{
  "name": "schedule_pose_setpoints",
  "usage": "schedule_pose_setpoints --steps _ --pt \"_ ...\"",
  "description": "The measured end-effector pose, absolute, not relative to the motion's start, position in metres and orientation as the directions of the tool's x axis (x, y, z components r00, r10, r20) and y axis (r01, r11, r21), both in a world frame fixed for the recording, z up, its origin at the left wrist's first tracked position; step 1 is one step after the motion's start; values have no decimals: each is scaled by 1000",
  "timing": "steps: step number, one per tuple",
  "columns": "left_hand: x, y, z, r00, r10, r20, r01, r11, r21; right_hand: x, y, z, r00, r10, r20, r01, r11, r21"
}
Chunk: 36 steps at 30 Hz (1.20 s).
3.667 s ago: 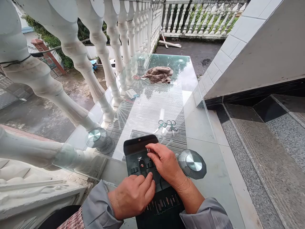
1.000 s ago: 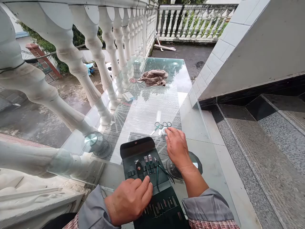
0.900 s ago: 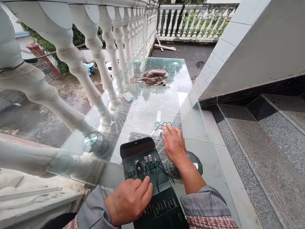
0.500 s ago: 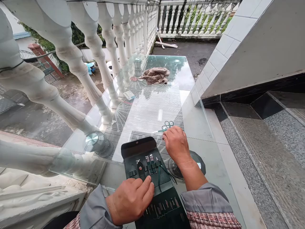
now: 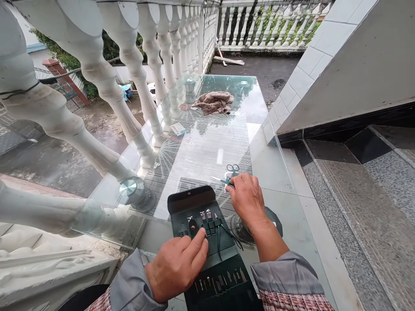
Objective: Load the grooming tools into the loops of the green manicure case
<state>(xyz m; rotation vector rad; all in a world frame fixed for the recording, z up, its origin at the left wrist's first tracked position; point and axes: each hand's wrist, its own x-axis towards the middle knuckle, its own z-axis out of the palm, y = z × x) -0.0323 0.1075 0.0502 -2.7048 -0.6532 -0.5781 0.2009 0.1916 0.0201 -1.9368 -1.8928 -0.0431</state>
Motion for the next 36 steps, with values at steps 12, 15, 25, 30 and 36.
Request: schedule_pose_setpoints --steps 12,15,25,30,36 --pt "-31 112 46 769 490 410 593 -786 -172 207 186 24 132 965 228 937 -46 -347" --pt "-30 112 45 765 497 411 599 -783 -168 208 184 27 142 971 193 934 -67 -350" --pt "-28 113 44 749 514 417 607 -785 -123 214 185 35 272 962 38 776 -196 -600" --pt "-26 114 45 681 594 428 644 -764 38 219 179 39 362 931 -51 454 -224 -862" --pt "-27 114 56 509 758 408 578 -652 490 223 163 58 271 957 -102 41 -117 -992"
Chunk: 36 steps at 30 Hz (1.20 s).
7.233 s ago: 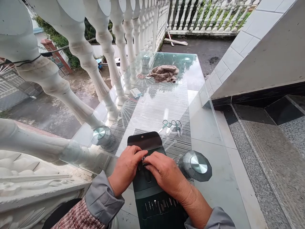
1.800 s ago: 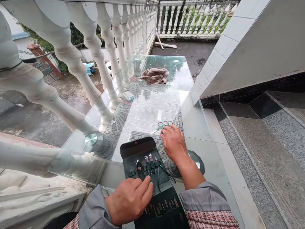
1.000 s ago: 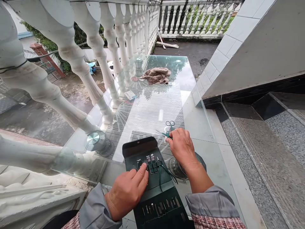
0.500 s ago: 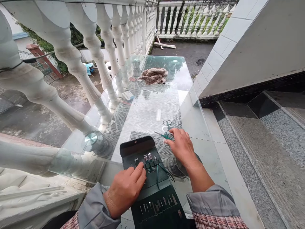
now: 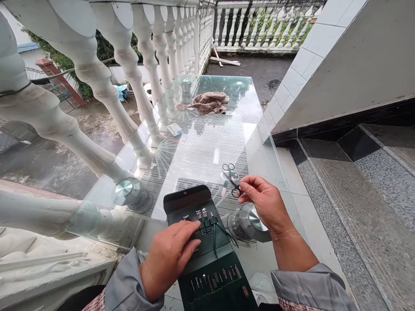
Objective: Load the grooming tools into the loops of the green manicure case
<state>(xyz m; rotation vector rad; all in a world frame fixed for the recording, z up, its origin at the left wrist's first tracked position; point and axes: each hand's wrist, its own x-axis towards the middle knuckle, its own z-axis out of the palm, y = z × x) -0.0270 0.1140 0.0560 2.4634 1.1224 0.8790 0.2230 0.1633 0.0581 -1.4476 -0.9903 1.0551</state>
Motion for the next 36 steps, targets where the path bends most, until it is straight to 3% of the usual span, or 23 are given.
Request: schedule_pose_setpoints --steps 4,6,9,12,15,20,25,28,32,36 --pt "-27 114 67 386 898 211 437 -380 815 211 149 76 -235 961 -148 194 -103 -976" --pt "-27 114 71 392 913 117 381 -276 882 202 145 82 -390 908 -152 265 -47 -963" --pt "-26 114 74 431 898 87 376 -266 888 188 141 85 -483 871 -88 379 117 -918" --pt "-26 114 73 453 888 83 395 -283 874 177 139 84 -466 885 8 406 222 -887" --pt "-27 115 72 415 908 48 398 -229 888 168 137 80 -343 938 56 353 184 -917" --pt "-28 116 74 293 952 86 334 -186 924 158 132 70 -225 968 -108 127 -81 -989" --pt "-26 112 73 293 954 63 304 -156 940 145 127 60 -109 975 -195 -239 -217 -947" --pt "-25 106 73 313 927 208 383 -324 865 145 129 63 27 978 -207 -348 -185 -919" --pt "-24 97 70 473 642 604 427 -766 481 156 139 71 291 947 -138 -343 -31 -939" --pt "-21 93 60 666 404 627 407 -901 149 160 146 72 309 946 -99 -167 -49 -985"
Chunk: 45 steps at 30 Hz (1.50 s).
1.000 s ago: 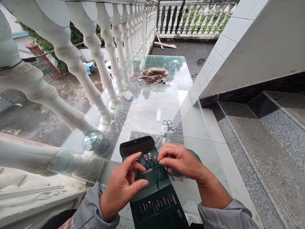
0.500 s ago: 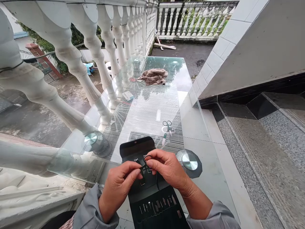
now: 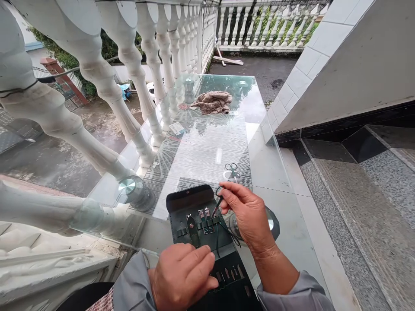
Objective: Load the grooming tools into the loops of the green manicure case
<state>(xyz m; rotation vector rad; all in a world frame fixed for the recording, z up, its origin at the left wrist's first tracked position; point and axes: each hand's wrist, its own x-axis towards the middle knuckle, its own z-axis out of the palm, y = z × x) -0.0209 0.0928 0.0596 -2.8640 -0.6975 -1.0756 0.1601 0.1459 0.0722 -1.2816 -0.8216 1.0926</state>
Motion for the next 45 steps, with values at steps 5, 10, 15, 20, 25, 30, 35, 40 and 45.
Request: schedule_pose_setpoints --steps 5,10,15,20,25,30,35,40,45 --pt "-20 91 47 789 226 572 359 -924 -130 143 151 74 149 980 -135 23 -140 -990" --pt "-25 92 45 826 302 476 414 -899 -147 128 158 76 134 977 -168 13 -171 -985" --pt "-28 92 40 856 331 396 418 -895 -155 124 166 72 110 967 -231 36 -236 -971" --pt "-28 92 39 857 335 391 414 -900 -134 124 175 63 91 968 -232 55 -238 -970" --pt "-28 93 41 854 340 393 415 -902 -122 124 183 57 42 979 -201 103 -204 -974" --pt "-28 93 42 842 346 415 424 -899 -111 125 185 55 -15 976 -217 160 -212 -964" --pt "-29 92 41 855 350 382 424 -896 -130 126 184 57 -69 968 -240 183 -224 -957" --pt "-29 92 41 865 347 362 419 -897 -142 126 185 57 -66 967 -246 183 -231 -956" --pt "-29 93 42 862 348 369 421 -896 -139 126 187 54 -25 964 -265 179 -257 -950"
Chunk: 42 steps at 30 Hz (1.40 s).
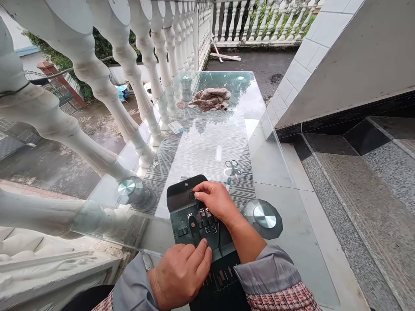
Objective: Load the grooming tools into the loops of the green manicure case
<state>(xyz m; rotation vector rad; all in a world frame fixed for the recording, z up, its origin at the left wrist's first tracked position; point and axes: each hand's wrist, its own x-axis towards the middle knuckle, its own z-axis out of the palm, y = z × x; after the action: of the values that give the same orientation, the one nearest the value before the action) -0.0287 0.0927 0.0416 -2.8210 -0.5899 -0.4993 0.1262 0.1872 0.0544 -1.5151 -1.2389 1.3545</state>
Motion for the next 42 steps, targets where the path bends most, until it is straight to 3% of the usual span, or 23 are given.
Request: schedule_pose_setpoints --steps 6,12,16,24,42 --pt "-28 93 43 845 354 401 427 -898 -106 125 188 53 -61 964 -259 376 -218 -901" --pt "-28 94 44 838 369 402 436 -896 -85 127 181 58 -222 975 -6 637 140 -758" --pt "-28 93 42 834 374 406 443 -892 -87 129 178 57 -288 956 62 726 260 -636" --pt "-28 92 40 814 385 434 454 -889 -62 137 176 54 -418 905 74 694 371 -617" --pt "-28 96 45 802 346 487 444 -890 -100 141 173 52 -419 901 111 677 392 -622"
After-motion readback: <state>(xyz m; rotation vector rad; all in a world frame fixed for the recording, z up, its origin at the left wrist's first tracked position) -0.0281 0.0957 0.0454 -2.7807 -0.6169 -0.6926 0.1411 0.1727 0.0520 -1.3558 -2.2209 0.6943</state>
